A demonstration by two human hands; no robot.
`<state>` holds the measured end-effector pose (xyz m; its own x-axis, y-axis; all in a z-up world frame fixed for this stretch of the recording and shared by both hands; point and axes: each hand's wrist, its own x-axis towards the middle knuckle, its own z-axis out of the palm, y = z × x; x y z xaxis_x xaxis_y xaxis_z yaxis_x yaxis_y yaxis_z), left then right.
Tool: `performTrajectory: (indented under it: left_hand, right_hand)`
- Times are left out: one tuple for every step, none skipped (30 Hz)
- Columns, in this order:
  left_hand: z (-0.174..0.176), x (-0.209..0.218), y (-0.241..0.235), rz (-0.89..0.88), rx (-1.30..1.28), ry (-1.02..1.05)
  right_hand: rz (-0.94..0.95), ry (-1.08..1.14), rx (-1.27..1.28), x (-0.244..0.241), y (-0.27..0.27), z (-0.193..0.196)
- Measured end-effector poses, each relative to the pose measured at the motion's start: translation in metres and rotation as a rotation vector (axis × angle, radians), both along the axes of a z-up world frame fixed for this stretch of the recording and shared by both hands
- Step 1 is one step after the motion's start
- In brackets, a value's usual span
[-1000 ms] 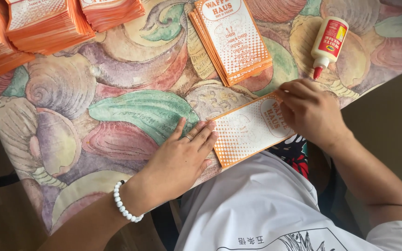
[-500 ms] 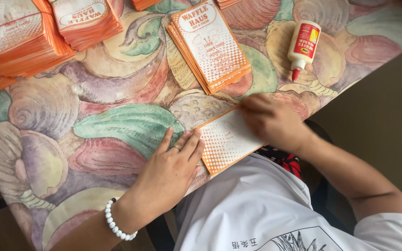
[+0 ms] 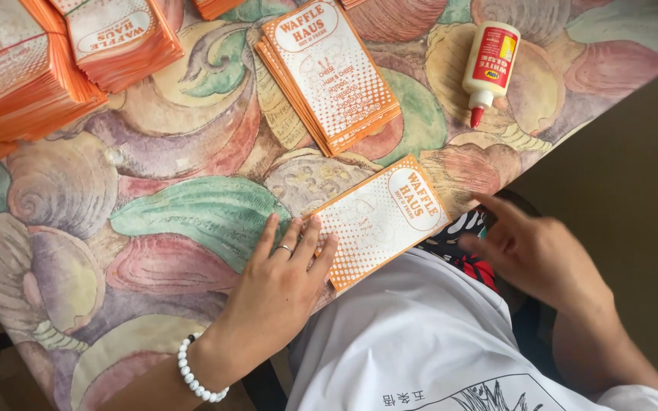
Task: Applying glue to the edges of paper bags and folding them to complete assembly.
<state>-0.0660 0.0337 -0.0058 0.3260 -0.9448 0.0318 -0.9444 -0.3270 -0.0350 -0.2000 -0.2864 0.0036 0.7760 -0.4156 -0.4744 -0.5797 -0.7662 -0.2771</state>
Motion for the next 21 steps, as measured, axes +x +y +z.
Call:
performTrajectory:
  left_hand:
    - [0.000,0.001,-0.001,-0.003,0.002,0.002]
    - [0.001,0.001,-0.001,0.000,0.001,-0.005]
    - [0.001,0.001,-0.001,0.002,0.000,-0.011]
    - [0.002,0.001,-0.001,0.003,0.004,-0.005]
    - [0.002,0.000,-0.002,0.007,-0.018,0.009]
    - [0.003,0.001,-0.003,0.011,-0.043,0.019]
    - [0.003,0.000,-0.005,0.011,-0.042,0.019]
    - [0.004,-0.002,-0.006,0.019,-0.071,0.029]
    - [0.004,-0.003,-0.006,0.027,-0.099,0.038]
    - [0.004,-0.005,-0.007,0.031,-0.095,0.040]
    - [0.004,-0.006,-0.007,0.023,-0.112,0.044]
    - [0.005,-0.008,-0.008,0.015,-0.130,0.048]
    - [0.004,-0.008,-0.007,0.018,-0.127,0.050]
    - [0.003,-0.008,-0.007,0.014,-0.129,0.038]
    - [0.002,-0.008,-0.007,0.010,-0.132,0.027]
    - [0.002,-0.008,-0.007,0.006,-0.133,0.032]
    - [0.002,-0.009,-0.008,0.012,-0.142,0.037]
    - [0.002,-0.008,-0.008,0.022,-0.150,0.038]
    - [0.003,-0.008,-0.008,0.020,-0.151,0.038]
    - [0.003,-0.008,-0.008,0.014,-0.148,0.020]
    - [0.004,-0.007,-0.007,0.008,-0.144,0.002]
  right_hand:
    - [-0.003,0.002,0.002,-0.011,0.003,-0.010]
    - [0.063,-0.066,0.129,-0.023,0.007,-0.021]
    - [0.126,-0.137,0.257,-0.034,0.011,-0.031]
    - [0.126,-0.131,0.261,-0.036,0.023,-0.035]
    - [0.095,-0.268,0.462,-0.037,0.036,-0.038]
    - [0.063,-0.410,0.659,-0.038,0.048,-0.042]
    - [0.062,-0.410,0.660,-0.037,0.054,-0.048]
    - [-0.007,-0.502,0.749,-0.036,0.060,-0.054]
    - [-0.076,-0.594,0.839,-0.035,0.066,-0.061]
    - [-0.075,-0.590,0.843,-0.035,0.062,-0.064]
    - [-0.012,-0.757,0.580,-0.034,0.058,-0.067]
    - [0.048,-0.911,0.308,-0.033,0.054,-0.071]
    - [0.049,-0.909,0.313,-0.019,0.044,-0.061]
    - [0.197,-0.967,0.128,-0.005,0.035,-0.051]
    - [0.345,-1.015,-0.059,0.008,0.025,-0.041]
    - [0.342,-1.010,-0.062,0.021,0.020,-0.038]
    - [0.448,-0.920,-0.113,0.034,0.014,-0.034]
    - [0.553,-0.832,-0.161,0.049,0.009,-0.031]
    - [0.552,-0.832,-0.162,0.059,0.007,-0.032]
    - [0.639,-0.845,-0.213,0.069,0.005,-0.033]
    - [0.726,-0.858,-0.264,0.080,0.004,-0.034]
